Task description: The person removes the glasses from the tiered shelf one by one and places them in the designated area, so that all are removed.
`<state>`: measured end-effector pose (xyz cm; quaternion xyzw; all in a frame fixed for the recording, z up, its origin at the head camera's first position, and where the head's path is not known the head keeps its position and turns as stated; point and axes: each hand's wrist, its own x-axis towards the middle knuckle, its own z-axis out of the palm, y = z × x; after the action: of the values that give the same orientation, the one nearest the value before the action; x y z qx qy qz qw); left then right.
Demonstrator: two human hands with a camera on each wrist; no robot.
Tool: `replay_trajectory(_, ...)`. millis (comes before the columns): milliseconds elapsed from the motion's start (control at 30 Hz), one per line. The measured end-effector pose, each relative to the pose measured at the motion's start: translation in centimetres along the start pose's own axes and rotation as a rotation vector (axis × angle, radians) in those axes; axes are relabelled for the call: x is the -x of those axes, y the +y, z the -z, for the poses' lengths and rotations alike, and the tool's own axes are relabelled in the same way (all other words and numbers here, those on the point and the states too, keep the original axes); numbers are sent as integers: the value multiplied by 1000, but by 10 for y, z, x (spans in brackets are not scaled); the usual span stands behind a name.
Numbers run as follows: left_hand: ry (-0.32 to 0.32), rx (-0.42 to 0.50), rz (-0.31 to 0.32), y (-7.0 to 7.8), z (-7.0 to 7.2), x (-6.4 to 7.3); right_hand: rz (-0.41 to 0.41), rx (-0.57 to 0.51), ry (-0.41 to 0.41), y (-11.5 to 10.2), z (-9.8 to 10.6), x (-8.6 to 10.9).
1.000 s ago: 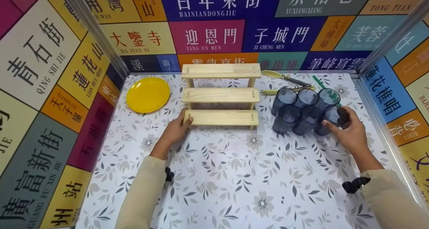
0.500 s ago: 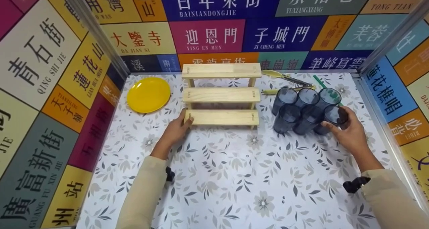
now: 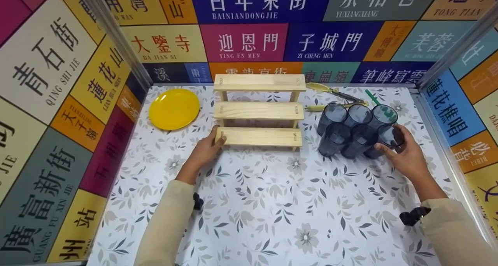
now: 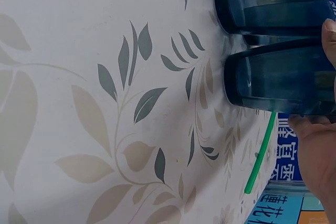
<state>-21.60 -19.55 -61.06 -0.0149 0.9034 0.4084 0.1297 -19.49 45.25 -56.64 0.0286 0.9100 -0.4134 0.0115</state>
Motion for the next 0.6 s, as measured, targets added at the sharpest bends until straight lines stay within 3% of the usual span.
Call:
replay_trajectory(233, -8, -5, 10, 2, -3, 0, -22, 7, -10, 1, 4, 3)
replay_trajectory(600, -22, -28, -56, 6, 0, -2, -13, -12, -14, 1, 7, 7)
